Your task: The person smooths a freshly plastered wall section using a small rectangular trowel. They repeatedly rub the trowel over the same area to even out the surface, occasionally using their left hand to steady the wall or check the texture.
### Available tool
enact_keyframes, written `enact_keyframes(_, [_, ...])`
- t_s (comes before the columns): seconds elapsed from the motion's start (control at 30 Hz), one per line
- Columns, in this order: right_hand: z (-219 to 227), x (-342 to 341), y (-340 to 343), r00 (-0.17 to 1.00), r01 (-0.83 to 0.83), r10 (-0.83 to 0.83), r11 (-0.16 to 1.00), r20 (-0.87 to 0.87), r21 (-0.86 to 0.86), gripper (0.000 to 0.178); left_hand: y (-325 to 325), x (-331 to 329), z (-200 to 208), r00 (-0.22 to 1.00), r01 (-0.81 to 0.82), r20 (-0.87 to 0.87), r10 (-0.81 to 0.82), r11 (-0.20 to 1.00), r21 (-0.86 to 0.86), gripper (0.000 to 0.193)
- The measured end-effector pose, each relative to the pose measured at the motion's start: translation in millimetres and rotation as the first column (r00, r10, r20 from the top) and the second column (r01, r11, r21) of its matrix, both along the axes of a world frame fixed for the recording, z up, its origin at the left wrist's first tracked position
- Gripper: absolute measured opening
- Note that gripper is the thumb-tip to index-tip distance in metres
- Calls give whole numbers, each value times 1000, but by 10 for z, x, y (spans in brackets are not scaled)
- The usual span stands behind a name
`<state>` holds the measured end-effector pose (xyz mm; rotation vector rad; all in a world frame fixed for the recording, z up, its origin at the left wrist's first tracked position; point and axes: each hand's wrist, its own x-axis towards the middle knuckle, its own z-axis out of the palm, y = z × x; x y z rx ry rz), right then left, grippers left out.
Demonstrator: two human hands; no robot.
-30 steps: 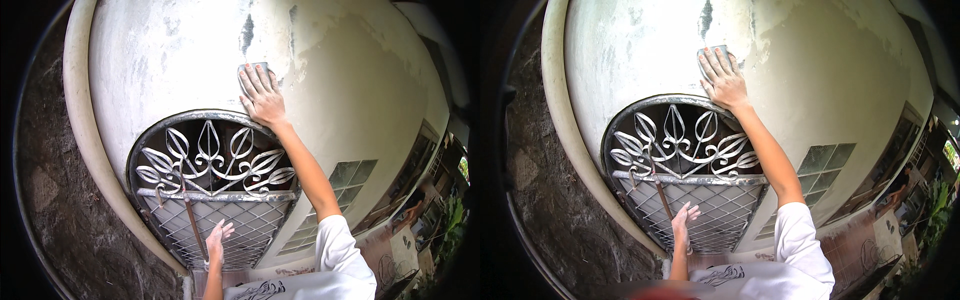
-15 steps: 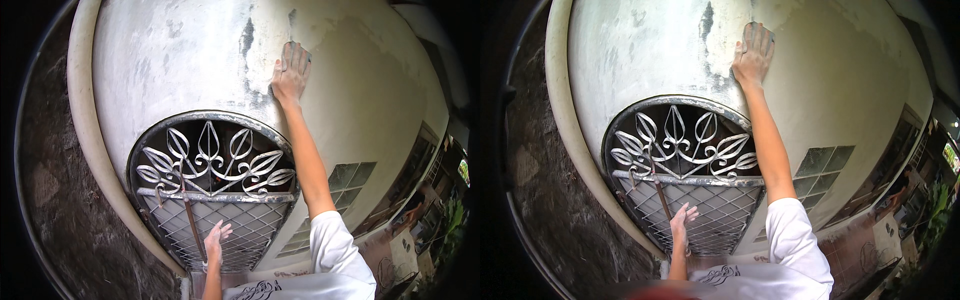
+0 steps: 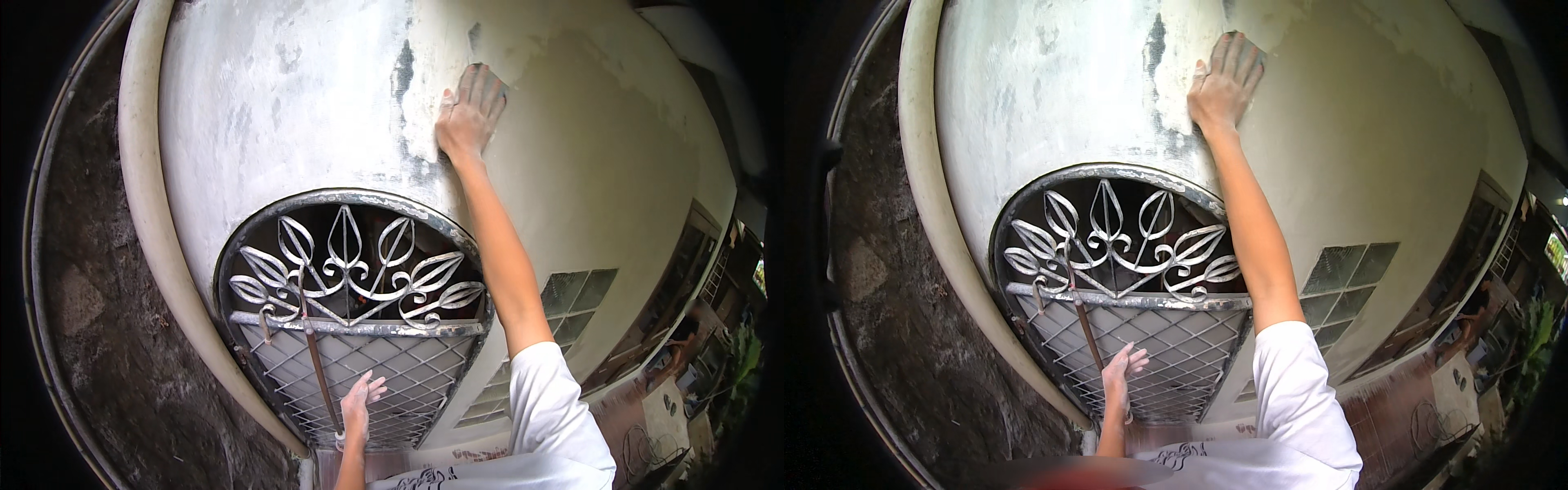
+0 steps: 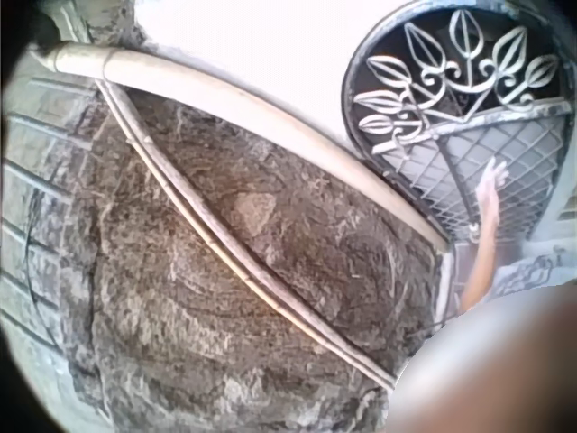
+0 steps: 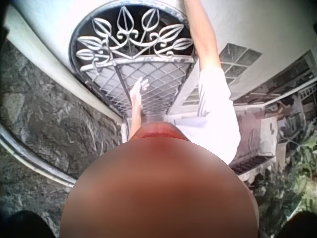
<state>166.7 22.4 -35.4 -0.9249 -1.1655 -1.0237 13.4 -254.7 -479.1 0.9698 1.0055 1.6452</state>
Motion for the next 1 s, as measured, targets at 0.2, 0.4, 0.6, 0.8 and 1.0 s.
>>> enact_keyframes(0.2, [-121, -40, -151, 505, 49, 74, 992, 860, -115, 59, -37, 41, -27, 1000, 9, 6, -10, 1000, 10, 50])
enact_keyframes(0.4, [666, 159, 4, 983, 33, -27, 999, 181, -27, 58, -83, 54, -95, 998, -61, 30, 61, 998, -13, 46])
enact_keyframes(0.6, [775, -255, -53, 899, 47, -12, 997, 437, -69, 57, 5, 184, -117, 994, -79, 69, 81, 996, -42, 45])
enact_keyframes(0.8, [1342, 194, -66, 843, 36, -34, 999, 536, 8, 53, 131, 406, -20, 997, -54, 51, 56, 998, -36, 46])
enact_keyframes(1.0, [1760, -246, -39, 998, 57, -58, 998, 40, 10, 56, 282, 637, 246, 996, -38, 83, 44, 997, -64, 45])
